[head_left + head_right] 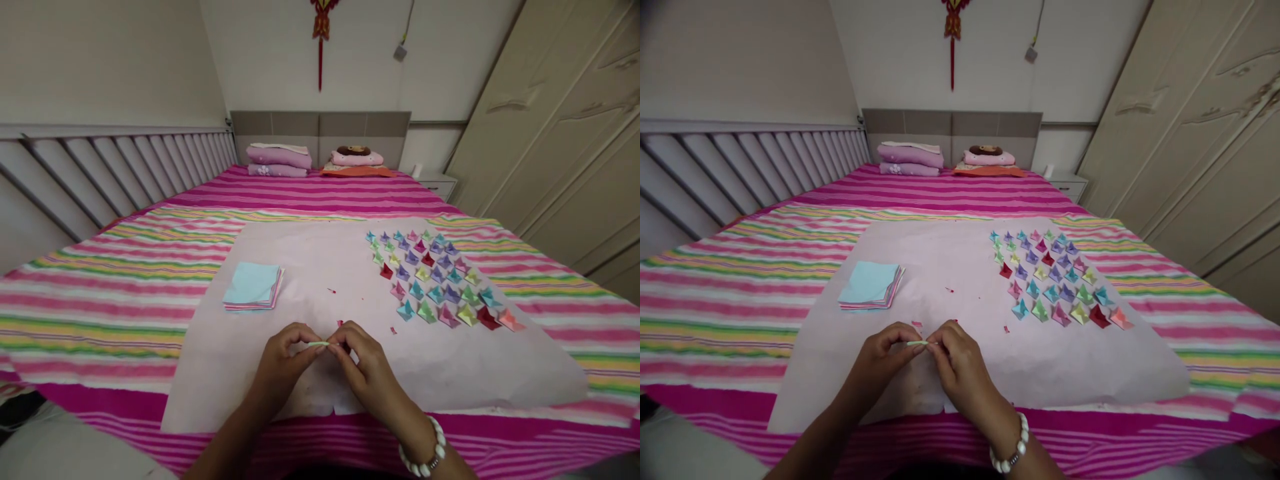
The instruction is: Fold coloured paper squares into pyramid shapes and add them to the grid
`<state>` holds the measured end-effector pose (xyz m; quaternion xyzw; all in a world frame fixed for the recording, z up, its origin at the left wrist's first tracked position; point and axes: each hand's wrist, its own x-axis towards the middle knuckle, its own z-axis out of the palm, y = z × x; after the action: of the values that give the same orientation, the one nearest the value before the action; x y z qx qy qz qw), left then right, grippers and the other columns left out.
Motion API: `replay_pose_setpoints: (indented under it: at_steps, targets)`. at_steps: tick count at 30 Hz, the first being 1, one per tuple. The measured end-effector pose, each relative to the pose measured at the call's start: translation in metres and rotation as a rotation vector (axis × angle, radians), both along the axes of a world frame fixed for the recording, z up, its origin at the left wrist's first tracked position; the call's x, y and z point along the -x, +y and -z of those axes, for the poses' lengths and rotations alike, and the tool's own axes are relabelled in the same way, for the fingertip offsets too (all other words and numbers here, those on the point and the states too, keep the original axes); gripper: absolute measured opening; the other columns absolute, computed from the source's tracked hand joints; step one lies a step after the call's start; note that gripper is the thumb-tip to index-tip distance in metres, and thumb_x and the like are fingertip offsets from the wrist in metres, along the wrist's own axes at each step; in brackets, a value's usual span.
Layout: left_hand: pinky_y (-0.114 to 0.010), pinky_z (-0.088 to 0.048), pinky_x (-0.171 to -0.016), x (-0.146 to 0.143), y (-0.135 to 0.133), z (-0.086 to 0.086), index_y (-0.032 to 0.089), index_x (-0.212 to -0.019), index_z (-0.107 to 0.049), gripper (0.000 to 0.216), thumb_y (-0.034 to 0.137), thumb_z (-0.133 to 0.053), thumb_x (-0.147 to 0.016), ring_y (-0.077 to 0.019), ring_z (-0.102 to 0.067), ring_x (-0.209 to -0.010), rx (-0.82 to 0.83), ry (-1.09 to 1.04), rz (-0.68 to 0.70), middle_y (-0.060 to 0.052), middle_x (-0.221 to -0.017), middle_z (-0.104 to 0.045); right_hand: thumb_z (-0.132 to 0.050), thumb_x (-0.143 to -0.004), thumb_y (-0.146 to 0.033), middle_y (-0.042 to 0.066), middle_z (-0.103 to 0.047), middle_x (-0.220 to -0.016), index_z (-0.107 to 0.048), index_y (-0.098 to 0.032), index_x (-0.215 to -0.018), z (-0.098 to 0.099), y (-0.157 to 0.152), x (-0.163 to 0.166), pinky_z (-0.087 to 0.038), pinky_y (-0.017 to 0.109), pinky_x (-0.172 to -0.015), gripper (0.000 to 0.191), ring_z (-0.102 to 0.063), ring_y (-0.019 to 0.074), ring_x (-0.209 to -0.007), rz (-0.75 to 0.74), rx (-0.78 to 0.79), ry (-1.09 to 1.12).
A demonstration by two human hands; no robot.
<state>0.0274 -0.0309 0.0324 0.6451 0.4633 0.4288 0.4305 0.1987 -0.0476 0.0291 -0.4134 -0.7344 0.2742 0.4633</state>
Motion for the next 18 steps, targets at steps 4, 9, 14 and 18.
replay_pose_setpoints:
  at_steps: [4,9,14,18]
  targets:
    - [-0.028,-0.047,-0.073,0.003,0.000,0.005,0.018,-0.070,-0.069,0.013,0.030,-0.071,-0.073,-0.0169,-0.061,-0.074,0.065,-0.045,-0.013,-0.001,-0.072,-0.068,-0.050,-0.092,-0.021,0.003,-0.053,-0.076,-0.058,-0.019,-0.080,0.004,0.001,0.002,-0.040,0.029,-0.064,0.014,-0.051,0.0165,-0.070,0.006,0.032,0.055]
    - [-0.027,-0.047,-0.069,0.007,-0.001,0.018,0.017,-0.069,-0.071,0.017,0.034,-0.071,-0.073,-0.0173,-0.062,-0.072,0.055,-0.018,0.018,-0.003,-0.071,-0.069,-0.059,-0.087,-0.028,0.002,-0.055,-0.076,-0.058,-0.019,-0.074,0.015,0.002,0.003,-0.041,0.029,-0.067,0.015,-0.051,0.0166,-0.072,-0.033,0.134,0.165]
    - [-0.027,-0.048,-0.070,0.009,0.002,0.035,0.018,-0.070,-0.072,0.020,0.037,-0.070,-0.074,-0.0185,-0.064,-0.073,0.018,-0.012,0.063,-0.004,-0.073,-0.070,-0.058,-0.088,-0.036,0.002,-0.058,-0.076,-0.060,-0.019,-0.073,0.029,-0.001,0.003,-0.040,0.028,-0.069,0.023,-0.054,0.0168,-0.074,-0.035,0.212,0.197]
    - [-0.026,-0.049,-0.069,0.005,0.002,0.046,0.018,-0.071,-0.070,0.026,0.043,-0.068,-0.074,-0.0192,-0.064,-0.072,0.080,0.069,0.095,-0.004,-0.072,-0.070,-0.058,-0.087,-0.043,0.002,-0.057,-0.075,-0.059,-0.019,-0.071,0.042,-0.002,0.003,-0.039,0.027,-0.068,0.029,-0.054,0.0165,-0.073,-0.024,0.220,0.201]
